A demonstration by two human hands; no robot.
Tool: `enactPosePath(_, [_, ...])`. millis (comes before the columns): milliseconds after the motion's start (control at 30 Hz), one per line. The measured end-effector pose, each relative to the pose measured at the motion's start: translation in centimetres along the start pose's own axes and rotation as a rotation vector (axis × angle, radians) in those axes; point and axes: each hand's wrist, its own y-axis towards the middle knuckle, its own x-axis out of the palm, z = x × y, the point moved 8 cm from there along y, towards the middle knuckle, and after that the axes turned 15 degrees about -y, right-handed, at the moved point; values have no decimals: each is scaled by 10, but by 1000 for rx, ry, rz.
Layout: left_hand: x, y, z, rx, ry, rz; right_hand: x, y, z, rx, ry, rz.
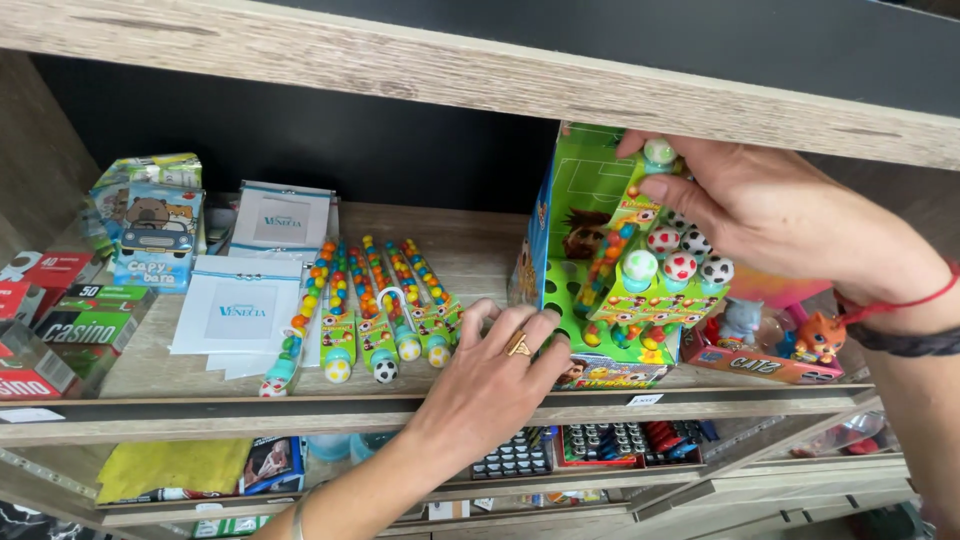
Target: Organizing and cleaning a toy display box on a storage shelf.
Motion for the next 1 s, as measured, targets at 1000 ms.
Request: enactPosePath(1000, [-11,4,3,67,-15,51,39,22,18,-220,238,-295])
